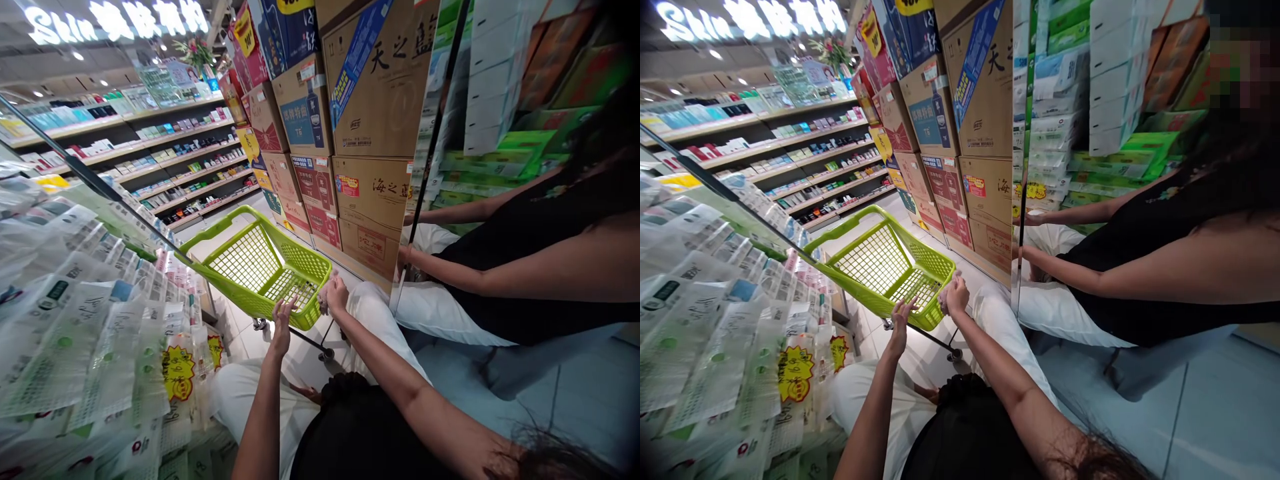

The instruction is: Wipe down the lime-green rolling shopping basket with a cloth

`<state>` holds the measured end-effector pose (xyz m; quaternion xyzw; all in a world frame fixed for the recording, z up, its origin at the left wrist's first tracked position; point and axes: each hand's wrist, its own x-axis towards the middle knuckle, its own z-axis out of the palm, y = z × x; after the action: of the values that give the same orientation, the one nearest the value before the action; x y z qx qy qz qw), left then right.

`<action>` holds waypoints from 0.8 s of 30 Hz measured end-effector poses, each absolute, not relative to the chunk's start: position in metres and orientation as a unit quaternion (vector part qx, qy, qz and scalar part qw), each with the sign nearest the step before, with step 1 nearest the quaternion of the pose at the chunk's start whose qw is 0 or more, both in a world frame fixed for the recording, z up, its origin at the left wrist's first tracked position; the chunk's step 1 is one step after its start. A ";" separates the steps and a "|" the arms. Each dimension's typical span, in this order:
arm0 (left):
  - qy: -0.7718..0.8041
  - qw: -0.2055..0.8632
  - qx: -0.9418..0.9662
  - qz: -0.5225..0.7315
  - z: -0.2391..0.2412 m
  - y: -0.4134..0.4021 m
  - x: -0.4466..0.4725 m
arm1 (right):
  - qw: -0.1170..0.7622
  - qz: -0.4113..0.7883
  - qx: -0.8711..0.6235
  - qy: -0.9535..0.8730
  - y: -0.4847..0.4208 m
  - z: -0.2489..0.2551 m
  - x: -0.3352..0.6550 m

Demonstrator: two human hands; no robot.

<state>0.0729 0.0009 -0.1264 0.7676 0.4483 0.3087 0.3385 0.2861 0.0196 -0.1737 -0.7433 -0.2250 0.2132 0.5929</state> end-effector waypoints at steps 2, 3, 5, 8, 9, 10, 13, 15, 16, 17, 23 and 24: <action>0.448 0.338 0.770 0.303 -0.127 0.001 0.074 | 0.592 0.206 -0.741 -0.243 0.016 -0.169 0.288; 0.447 0.336 0.773 0.300 -0.127 0.000 0.074 | 0.575 0.226 -0.748 -0.242 0.012 -0.169 0.289; 0.444 0.334 0.777 0.296 -0.128 0.000 0.073 | 0.525 0.289 -0.768 -0.223 0.003 -0.173 0.291; 0.439 0.333 0.780 0.298 -0.129 -0.001 0.070 | 0.487 0.345 -0.777 -0.200 -0.002 -0.176 0.296; 0.438 0.331 0.781 0.297 -0.129 -0.001 0.069 | 0.489 0.345 -0.776 -0.199 -0.001 -0.173 0.298; 0.438 0.327 0.784 0.295 -0.129 -0.002 0.068 | 0.493 0.341 -0.776 -0.198 0.003 -0.169 0.300; 0.442 0.308 0.791 0.288 -0.130 -0.002 0.068 | 0.513 0.285 -0.778 -0.226 0.013 -0.147 0.307; 0.448 0.297 0.793 0.286 -0.130 -0.003 0.068 | 0.513 0.216 -0.781 -0.285 0.012 -0.136 0.306; 0.450 0.294 0.794 0.285 -0.130 -0.003 0.069 | 0.501 0.181 -0.783 -0.323 0.007 -0.133 0.302; 0.452 0.291 0.794 0.285 -0.130 -0.004 0.069 | 0.481 0.149 -0.784 -0.363 0.000 -0.133 0.296; 0.450 0.271 0.801 0.288 -0.130 -0.006 0.069 | 0.342 0.045 -0.738 -0.580 -0.057 -0.152 0.254; 0.450 0.264 0.803 0.288 -0.130 -0.006 0.069 | 0.322 0.042 -0.728 -0.604 -0.059 -0.151 0.256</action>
<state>0.0687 -0.0062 -0.1297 0.8028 0.4504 0.2884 0.2636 0.2564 -0.0590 -0.1509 -0.7279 -0.6041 0.0422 0.3215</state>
